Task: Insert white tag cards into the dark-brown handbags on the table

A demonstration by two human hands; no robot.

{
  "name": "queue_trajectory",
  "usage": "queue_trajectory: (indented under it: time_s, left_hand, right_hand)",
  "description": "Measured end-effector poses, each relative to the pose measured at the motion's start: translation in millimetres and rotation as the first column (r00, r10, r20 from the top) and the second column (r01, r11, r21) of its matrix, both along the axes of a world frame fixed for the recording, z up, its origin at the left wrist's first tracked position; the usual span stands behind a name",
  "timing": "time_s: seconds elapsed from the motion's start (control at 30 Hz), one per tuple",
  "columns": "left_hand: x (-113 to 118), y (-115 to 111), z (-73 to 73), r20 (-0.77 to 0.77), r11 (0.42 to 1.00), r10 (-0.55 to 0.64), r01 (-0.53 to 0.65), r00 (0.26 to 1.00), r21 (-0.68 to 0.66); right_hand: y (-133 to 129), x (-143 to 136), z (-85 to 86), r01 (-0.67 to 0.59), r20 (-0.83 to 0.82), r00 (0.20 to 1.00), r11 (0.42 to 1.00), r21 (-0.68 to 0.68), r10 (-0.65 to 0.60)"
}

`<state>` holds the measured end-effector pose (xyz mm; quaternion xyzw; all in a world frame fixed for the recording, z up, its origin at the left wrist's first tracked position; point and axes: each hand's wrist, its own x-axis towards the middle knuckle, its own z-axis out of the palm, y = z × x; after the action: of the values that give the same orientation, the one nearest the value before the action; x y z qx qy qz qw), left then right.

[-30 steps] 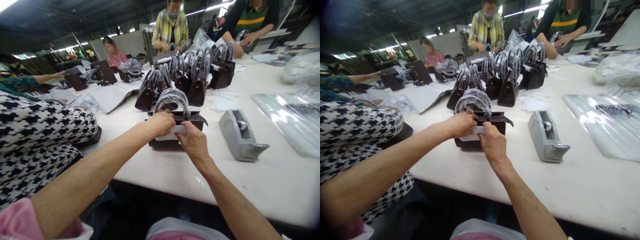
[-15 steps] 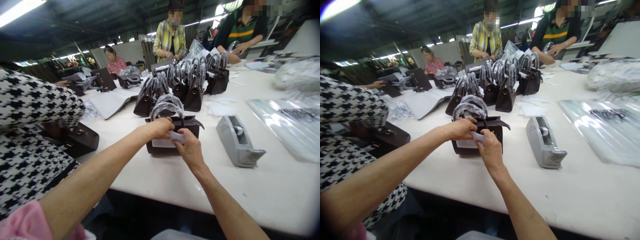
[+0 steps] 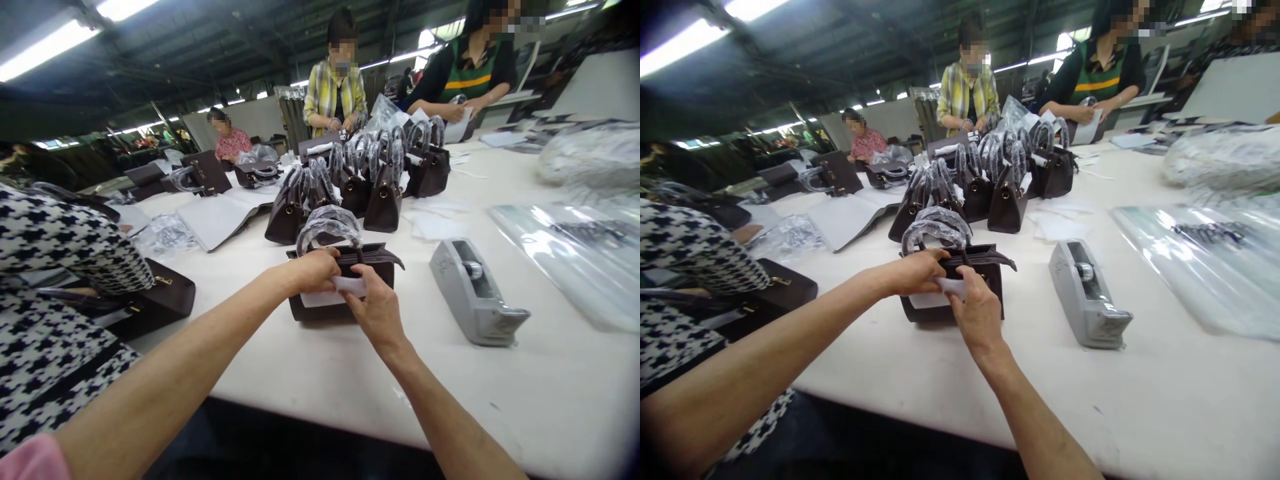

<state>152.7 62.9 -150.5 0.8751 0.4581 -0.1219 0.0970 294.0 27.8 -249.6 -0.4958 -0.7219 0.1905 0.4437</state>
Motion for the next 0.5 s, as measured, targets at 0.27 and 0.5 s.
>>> queue_trajectory:
  time_s: [0.27, 0.5]
  left_hand:
    - [-0.4, -1.8, 0.5, -0.015, 1.0, -0.011, 0.011, 1.0, -0.018]
    - [-5.2, -0.4, -0.4, -0.012, 0.999, -0.033, 0.033, 0.999, -0.02]
  right_hand:
    - [-3.5, -6.9, -3.1, 0.091, -0.047, 0.995, 0.995, 0.027, -0.09]
    - [-5.2, -3.5, 0.7, 0.052, -0.079, 0.996, 0.999, 0.013, -0.051]
